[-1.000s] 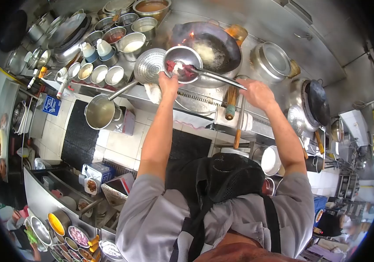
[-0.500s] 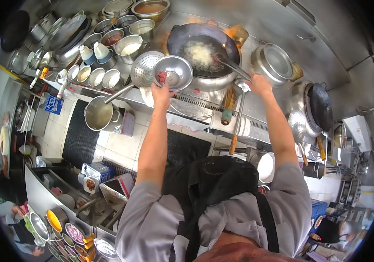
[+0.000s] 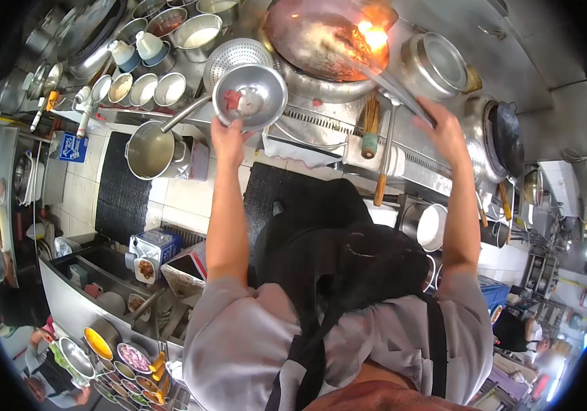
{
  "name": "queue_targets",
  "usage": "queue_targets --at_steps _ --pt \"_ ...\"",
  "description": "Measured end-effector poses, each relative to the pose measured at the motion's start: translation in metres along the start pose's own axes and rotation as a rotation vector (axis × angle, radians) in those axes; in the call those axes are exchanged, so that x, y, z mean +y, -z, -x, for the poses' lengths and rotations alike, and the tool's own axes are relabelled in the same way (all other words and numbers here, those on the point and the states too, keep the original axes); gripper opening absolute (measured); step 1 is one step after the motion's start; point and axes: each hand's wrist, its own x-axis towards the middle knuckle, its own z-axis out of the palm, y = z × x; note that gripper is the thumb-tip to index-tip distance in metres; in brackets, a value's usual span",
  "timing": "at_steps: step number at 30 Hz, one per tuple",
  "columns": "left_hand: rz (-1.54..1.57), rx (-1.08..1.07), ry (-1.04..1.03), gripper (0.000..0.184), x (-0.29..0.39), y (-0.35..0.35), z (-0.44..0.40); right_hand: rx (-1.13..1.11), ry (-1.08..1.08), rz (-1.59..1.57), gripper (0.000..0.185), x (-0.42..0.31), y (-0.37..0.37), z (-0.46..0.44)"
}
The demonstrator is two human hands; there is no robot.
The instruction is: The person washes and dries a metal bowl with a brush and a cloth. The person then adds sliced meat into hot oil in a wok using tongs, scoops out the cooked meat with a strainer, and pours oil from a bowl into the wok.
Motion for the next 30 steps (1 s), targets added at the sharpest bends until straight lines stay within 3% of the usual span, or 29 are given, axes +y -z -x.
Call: queue_targets --at_steps 1,3,4,6,13,15,18,22,25,30 --pt "0.009 0.017 0.001 0.034 -0.003 0.014 0.007 -0.008 -0.008 0.003 0.05 0.0 -0.004 0.02" --pt "0.013 0.031 0.015 0.034 -0.002 0.033 0.02 -0.16 0.089 0.389 0.051 0.006 -0.021 0.048" --pt "0.011 0.04 0.018 0.035 -0.001 0.04 0.026 -0.171 0.085 0.39 0.051 0.006 -0.034 0.049" --pt "0.006 0.042 0.022 0.034 0.0 0.042 0.031 -0.351 -0.061 0.502 0.05 -0.003 -0.063 0.038" --pt "-0.026 0.033 0.012 0.033 0.005 0.036 0.035 -0.383 -0.082 0.566 0.043 0.04 -0.151 -0.017" --pt "-0.038 0.043 0.014 0.035 0.009 0.038 0.035 -0.399 0.024 0.511 0.043 0.049 -0.157 -0.025" --pt "-0.025 0.073 -0.019 0.037 0.014 0.045 0.035 -0.423 -0.005 0.421 0.043 0.026 -0.119 -0.01" --pt "-0.013 0.118 -0.011 0.041 0.017 0.048 0.032 -0.228 0.009 0.188 0.042 -0.009 -0.051 0.007" --pt "-0.058 0.138 0.019 0.044 0.022 0.043 0.023 0.02 -0.001 0.135 0.039 0.007 -0.032 0.0" --pt "-0.05 0.066 -0.026 0.041 0.028 0.007 0.019 -0.009 -0.163 0.24 0.044 0.038 -0.043 -0.088"
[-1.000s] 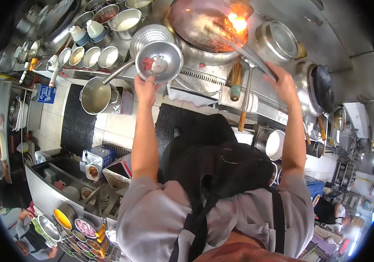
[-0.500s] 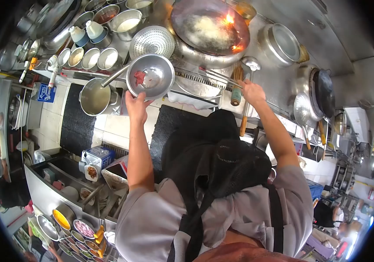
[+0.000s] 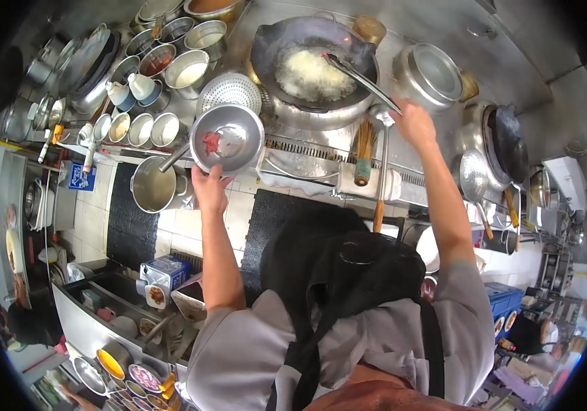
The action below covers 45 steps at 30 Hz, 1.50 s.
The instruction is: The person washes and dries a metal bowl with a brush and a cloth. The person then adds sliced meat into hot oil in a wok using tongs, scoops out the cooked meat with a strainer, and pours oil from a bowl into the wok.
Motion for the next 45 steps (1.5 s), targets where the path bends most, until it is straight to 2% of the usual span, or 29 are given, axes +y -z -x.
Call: queue_targets --at_steps 2,4,6,8,10,13,15,16,18,19,21,23,26,28,29,33,34,36,37,38,41,45 --pt "0.037 -0.009 -0.022 0.039 0.001 -0.021 0.003 0.047 0.006 0.052 0.046 0.016 -0.039 -0.05" --pt "0.015 -0.06 -0.04 0.036 -0.001 -0.037 0.006 0.085 0.027 0.098 0.049 0.02 -0.043 -0.074" --pt "-0.003 -0.042 -0.067 0.035 -0.004 -0.054 0.003 -0.012 -0.043 0.084 0.053 0.019 -0.039 -0.091" --pt "0.074 -0.037 -0.061 0.034 -0.003 -0.079 0.002 0.057 -0.016 0.062 0.055 0.039 -0.043 -0.091" --pt "0.0 -0.026 -0.053 0.033 0.0 -0.098 -0.013 0.268 0.186 0.047 0.056 0.053 -0.041 -0.088" --pt "-0.102 -0.025 -0.047 0.031 -0.005 -0.118 -0.045 0.294 0.316 -0.133 0.055 0.036 0.012 -0.042" --pt "-0.12 -0.014 -0.047 0.033 0.003 -0.136 -0.048 -0.096 0.283 -0.346 0.053 0.024 0.037 -0.014" --pt "-0.139 -0.017 -0.04 0.036 0.009 -0.146 -0.048 -0.089 0.279 -0.352 0.053 0.02 0.036 -0.006" --pt "-0.127 -0.055 -0.048 0.038 0.013 -0.159 -0.046 -0.084 0.473 -0.388 0.049 0.012 0.033 0.007" --pt "-0.14 -0.118 -0.042 0.038 0.012 -0.163 -0.048 -0.076 0.458 -0.389 0.049 0.01 0.021 0.008" --pt "-0.223 -0.208 -0.057 0.038 0.011 -0.175 -0.045 0.035 0.567 -0.2 0.045 0.01 -0.01 0.003" --pt "-0.253 -0.187 -0.071 0.037 0.005 -0.185 -0.049 0.014 0.538 -0.216 0.043 0.018 -0.014 0.006" --pt "-0.362 -0.092 -0.143 0.04 -0.029 -0.178 -0.094 0.054 0.578 -0.227 0.041 0.033 -0.014 0.006" --pt "-0.319 0.041 -0.183 0.035 -0.044 -0.17 -0.117 -0.004 0.408 -0.318 0.04 0.044 -0.005 0.006" --pt "-0.187 0.066 -0.07 0.034 -0.019 -0.172 -0.095 -0.026 0.381 -0.286 0.042 0.05 -0.002 0.0" --pt "-0.09 -0.021 -0.039 0.036 -0.014 -0.115 -0.082 -0.104 0.335 -0.233 0.044 0.051 -0.017 -0.033" --pt "-0.037 0.051 -0.033 0.038 -0.016 -0.099 -0.074 -0.112 0.341 -0.228 0.044 0.047 -0.027 -0.042" --pt "0.021 0.145 -0.023 0.039 -0.018 -0.078 -0.059 0.034 0.361 -0.009 0.049 0.029 -0.042 -0.05" --pt "0.047 0.132 -0.043 0.038 -0.018 -0.067 -0.053 -0.04 0.294 -0.002 0.056 0.026 -0.045 -0.052" --pt "0.075 0.123 -0.067 0.038 -0.017 -0.057 -0.048 -0.048 0.315 0.001 0.056 0.022 -0.046 -0.05" --pt "0.0 0.155 -0.117 0.035 -0.017 -0.039 -0.042 0.097 0.25 -0.051 0.06 0.038 -0.056 -0.041" --pt "-0.223 0.177 -0.229 0.028 -0.006 -0.047 -0.039 0.097 0.244 -0.053 0.06 0.009 -0.012 0.007"
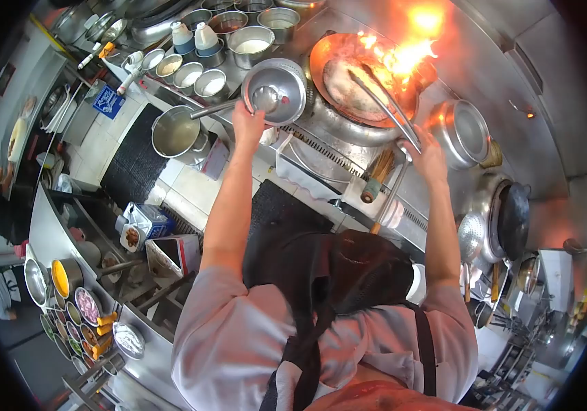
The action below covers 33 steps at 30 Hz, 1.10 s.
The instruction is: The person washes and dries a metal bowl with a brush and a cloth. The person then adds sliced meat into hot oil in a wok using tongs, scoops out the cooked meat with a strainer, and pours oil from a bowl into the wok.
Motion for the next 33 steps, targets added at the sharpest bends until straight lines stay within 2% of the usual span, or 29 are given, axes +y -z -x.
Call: queue_targets --at_steps 2,3,5,9,10,13,14,15,17,18,19,21,23,25,28,30,33 --pt "-0.104 -0.035 -0.059 0.028 0.003 -0.011 -0.003 -0.044 0.077 -0.051 0.057 -0.043 0.027 0.019" --pt "-0.236 -0.021 -0.153 0.029 0.007 -0.019 -0.002 -0.034 0.055 -0.046 0.057 -0.059 0.036 0.024" --pt "-0.49 0.008 -0.357 0.029 0.019 -0.038 -0.001 -0.137 0.163 0.013 0.054 -0.087 0.046 0.028" --pt "-0.521 -0.078 -0.538 0.029 0.035 -0.08 -0.005 -0.13 0.153 0.154 0.05 -0.089 0.023 0.016" --pt "-0.479 -0.093 -0.479 0.032 0.039 -0.09 -0.006 -0.112 0.135 0.166 0.049 -0.079 0.017 0.012" --pt "-0.491 -0.026 -0.502 0.036 0.039 -0.122 -0.028 -0.095 0.082 0.196 0.046 -0.061 0.032 0.002" --pt "-0.534 -0.016 -0.412 0.038 0.042 -0.13 -0.035 -0.104 0.02 0.187 0.046 -0.053 0.035 -0.001" --pt "-0.53 -0.016 -0.422 0.038 0.036 -0.136 -0.049 -0.116 -0.042 0.175 0.046 -0.041 0.037 -0.005" --pt "-0.59 0.05 -0.44 0.039 0.02 -0.137 -0.073 -0.073 -0.047 0.158 0.048 -0.009 0.027 -0.006" --pt "-0.562 0.092 -0.387 0.042 0.019 -0.131 -0.074 -0.013 -0.055 0.115 0.051 0.003 0.022 -0.003" --pt "-0.578 0.092 -0.383 0.042 0.018 -0.119 -0.076 0.042 -0.062 0.07 0.053 0.016 0.016 0.001" --pt "-0.462 0.024 -0.228 0.039 0.001 -0.086 -0.082 0.043 -0.087 0.009 0.056 0.035 0.0 0.015" --pt "-0.049 -0.051 -0.022 0.034 0.006 -0.045 -0.05 0.159 -0.215 -0.081 0.056 0.045 -0.016 0.042" --pt "0.115 -0.018 0.075 0.03 0.004 0.003 -0.009 0.217 -0.213 -0.175 0.055 0.06 -0.057 0.071" --pt "0.236 0.044 0.177 0.029 -0.006 0.087 0.072 0.048 -0.092 -0.167 0.056 0.084 -0.1 0.1" --pt "0.361 0.213 0.257 0.026 -0.023 0.137 0.132 0.068 -0.14 -0.201 0.055 0.08 -0.093 0.103" --pt "0.486 0.454 0.269 0.041 -0.036 0.199 0.227 0.059 -0.102 -0.256 0.054 0.076 -0.112 0.102"
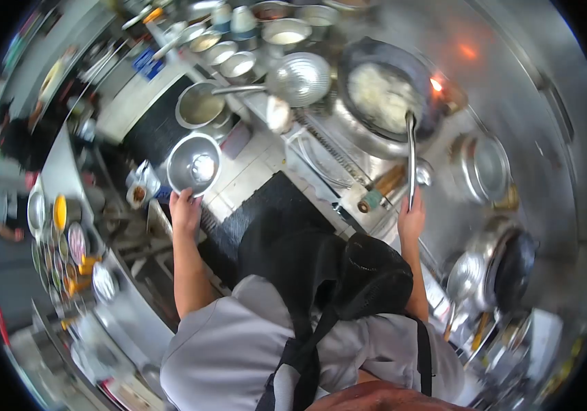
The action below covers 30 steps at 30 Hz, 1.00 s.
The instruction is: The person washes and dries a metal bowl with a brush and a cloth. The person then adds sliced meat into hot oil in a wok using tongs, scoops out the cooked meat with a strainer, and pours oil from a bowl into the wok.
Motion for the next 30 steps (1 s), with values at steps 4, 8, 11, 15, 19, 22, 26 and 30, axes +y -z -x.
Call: queue_targets --at_steps 4,8,11,15,19,22,26,30 --pt "0.135 0.356 -0.163 0.038 -0.018 0.132 0.077 -0.123 0.149 -0.268 0.051 -0.013 -0.013 -0.016" --pt "0.345 0.846 -0.406 0.036 -0.041 0.215 0.156 0.156 0.3 -0.247 0.051 -0.052 -0.052 -0.049" --pt "0.446 1.104 -0.499 0.038 -0.05 0.249 0.213 0.041 0.255 -0.445 0.055 -0.121 -0.044 -0.059" --pt "0.662 1.381 -0.624 0.04 -0.066 0.308 0.247 -0.024 0.42 -0.571 0.057 -0.186 -0.044 -0.065" --pt "0.751 1.365 -0.559 0.046 -0.056 0.336 0.252 -0.242 0.552 -0.665 0.058 -0.224 -0.059 -0.052" --pt "0.451 1.276 -0.315 0.047 -0.047 0.301 0.221 -0.461 0.681 -0.903 0.055 -0.223 -0.103 -0.025" --pt "0.181 0.779 -0.002 0.017 -0.093 0.252 0.138 -0.867 0.819 -0.697 0.06 -0.228 -0.113 0.035" --pt "-0.413 0.268 0.359 0.007 -0.13 0.201 0.082 -1.212 0.538 -0.672 0.057 -0.174 -0.193 0.072"
